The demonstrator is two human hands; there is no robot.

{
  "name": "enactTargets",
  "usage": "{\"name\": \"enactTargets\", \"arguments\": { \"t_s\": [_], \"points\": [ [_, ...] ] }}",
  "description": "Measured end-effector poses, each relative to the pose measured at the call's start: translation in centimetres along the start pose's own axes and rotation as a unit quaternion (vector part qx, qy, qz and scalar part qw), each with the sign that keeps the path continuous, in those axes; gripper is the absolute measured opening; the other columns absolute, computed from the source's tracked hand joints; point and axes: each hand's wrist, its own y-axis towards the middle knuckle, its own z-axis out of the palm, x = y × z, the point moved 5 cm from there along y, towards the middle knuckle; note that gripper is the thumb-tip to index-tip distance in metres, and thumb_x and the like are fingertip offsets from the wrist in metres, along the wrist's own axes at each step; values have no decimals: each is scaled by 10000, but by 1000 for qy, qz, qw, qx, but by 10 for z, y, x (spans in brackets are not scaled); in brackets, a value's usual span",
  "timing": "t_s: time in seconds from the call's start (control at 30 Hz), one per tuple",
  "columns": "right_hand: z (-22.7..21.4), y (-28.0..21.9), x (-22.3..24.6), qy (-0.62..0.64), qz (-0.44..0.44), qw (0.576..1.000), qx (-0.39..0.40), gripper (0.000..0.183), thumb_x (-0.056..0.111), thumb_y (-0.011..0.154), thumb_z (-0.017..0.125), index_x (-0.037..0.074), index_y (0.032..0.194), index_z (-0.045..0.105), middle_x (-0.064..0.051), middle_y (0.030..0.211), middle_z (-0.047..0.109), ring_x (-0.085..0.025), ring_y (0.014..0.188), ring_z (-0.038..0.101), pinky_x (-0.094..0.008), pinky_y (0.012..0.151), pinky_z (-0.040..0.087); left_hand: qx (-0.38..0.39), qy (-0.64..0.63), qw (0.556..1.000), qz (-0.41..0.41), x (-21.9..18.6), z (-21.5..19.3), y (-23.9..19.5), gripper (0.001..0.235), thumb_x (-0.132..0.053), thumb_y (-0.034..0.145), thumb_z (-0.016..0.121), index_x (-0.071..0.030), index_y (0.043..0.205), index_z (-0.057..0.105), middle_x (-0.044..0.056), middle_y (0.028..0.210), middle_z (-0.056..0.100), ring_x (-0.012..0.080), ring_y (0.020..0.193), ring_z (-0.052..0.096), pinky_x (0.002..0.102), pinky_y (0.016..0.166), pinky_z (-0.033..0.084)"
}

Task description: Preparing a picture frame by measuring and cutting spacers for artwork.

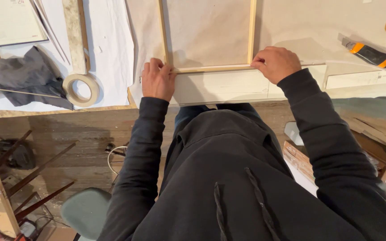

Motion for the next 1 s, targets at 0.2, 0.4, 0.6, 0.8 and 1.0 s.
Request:
{"name": "enactTargets", "arguments": {
  "t_s": [0.2,0.4,0.6,0.8,1.0],
  "points": [
    [-1,0,1,2,-4,1000,-10,219,357,976,730,155,904,774,-28,920,714,-283,863,676,-441,725,537,-11,14,994,110,-54,41,15,144,-162,816,808,-84,905,727,101,1127,585,313,1028,557,440,848,457],
    [-1,-3,0,24,-30,999,-38,188,323,971,729,146,916,761,-31,919,712,-300,864,673,-452,712,533,25,-130,969,210,-125,91,33,217,-105,827,768,-116,1042,744,14,1036,636,255,1028,584,425,862,459],
    [-1,-5,-10,23,-31,998,-46,192,327,982,735,142,935,756,-38,931,707,-297,869,676,-445,725,537,14,-157,959,235,-138,114,36,220,-91,847,781,-135,1061,765,-6,981,641,219,934,583,370,831,486],
    [-40,-37,-118,121,-26,980,-158,162,222,993,802,82,1050,745,-76,1011,715,-247,873,698,-387,787,551,27,-157,960,230,-140,111,35,240,-65,853,776,-118,1087,777,15,980,636,224,919,584,338,852,510],
    [-77,-121,-272,-213,76,958,-177,286,276,988,827,75,1152,708,-99,1145,672,-298,1103,651,-423,978,514,15,-161,957,242,-139,106,38,225,-87,872,788,-138,1091,778,-1,979,636,229,935,583,370,841,489]
  ]
}}
